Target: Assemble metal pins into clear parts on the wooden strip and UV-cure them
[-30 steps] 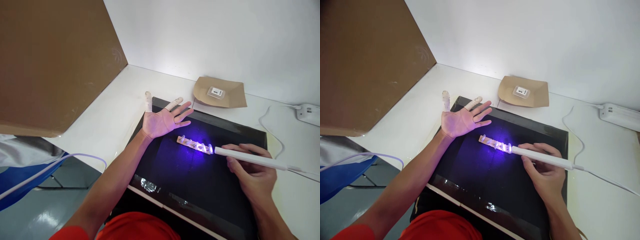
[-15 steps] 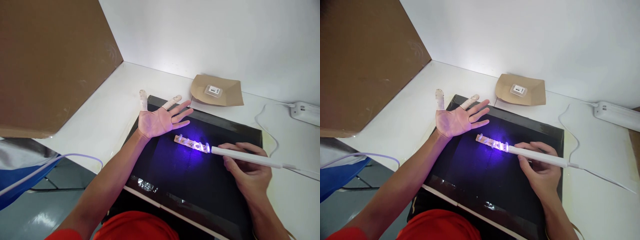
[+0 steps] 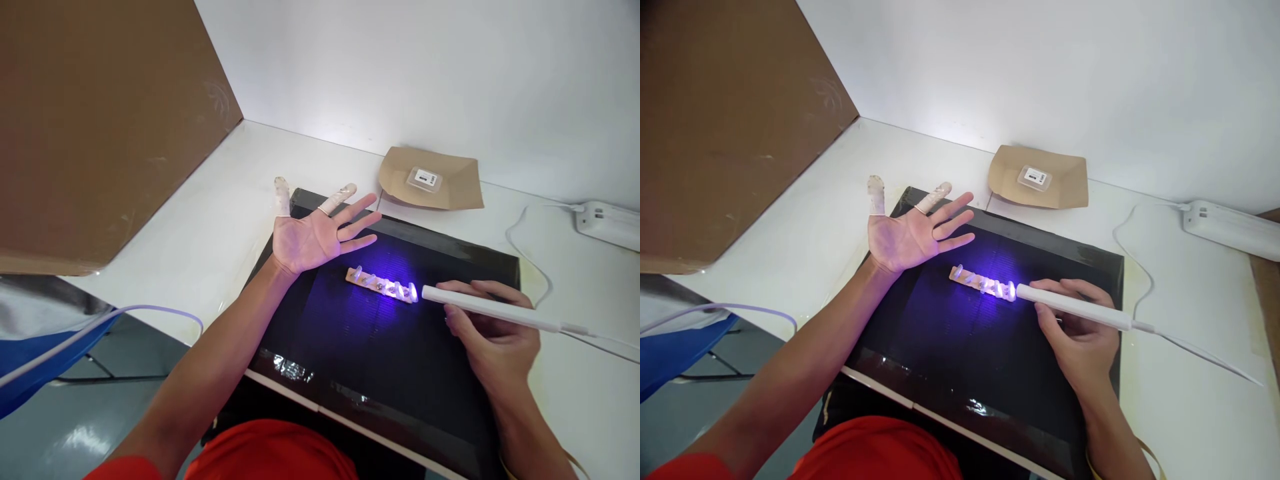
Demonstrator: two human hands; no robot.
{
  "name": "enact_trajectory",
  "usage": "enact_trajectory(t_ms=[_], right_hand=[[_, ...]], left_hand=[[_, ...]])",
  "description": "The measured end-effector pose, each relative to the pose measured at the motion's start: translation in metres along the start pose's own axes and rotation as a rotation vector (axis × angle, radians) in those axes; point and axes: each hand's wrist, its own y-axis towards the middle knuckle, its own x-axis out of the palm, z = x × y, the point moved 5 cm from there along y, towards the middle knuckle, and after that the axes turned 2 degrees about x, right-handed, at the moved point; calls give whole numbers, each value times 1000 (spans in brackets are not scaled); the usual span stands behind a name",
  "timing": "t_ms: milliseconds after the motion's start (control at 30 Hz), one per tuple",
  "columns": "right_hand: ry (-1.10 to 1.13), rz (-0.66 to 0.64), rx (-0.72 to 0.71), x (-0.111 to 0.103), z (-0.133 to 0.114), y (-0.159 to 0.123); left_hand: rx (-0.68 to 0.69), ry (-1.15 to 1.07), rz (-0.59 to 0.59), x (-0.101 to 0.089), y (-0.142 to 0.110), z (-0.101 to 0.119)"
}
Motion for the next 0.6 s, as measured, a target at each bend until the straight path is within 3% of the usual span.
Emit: enact_trajectory(t_ms=[400,600], right_hand=[[-17,28,8,-2,4,-1],[-15,24,1,-3,5,-2]], left_hand=[[-81,12,14,-19,5,-2],[-29,-7,34,-18,3,1]])
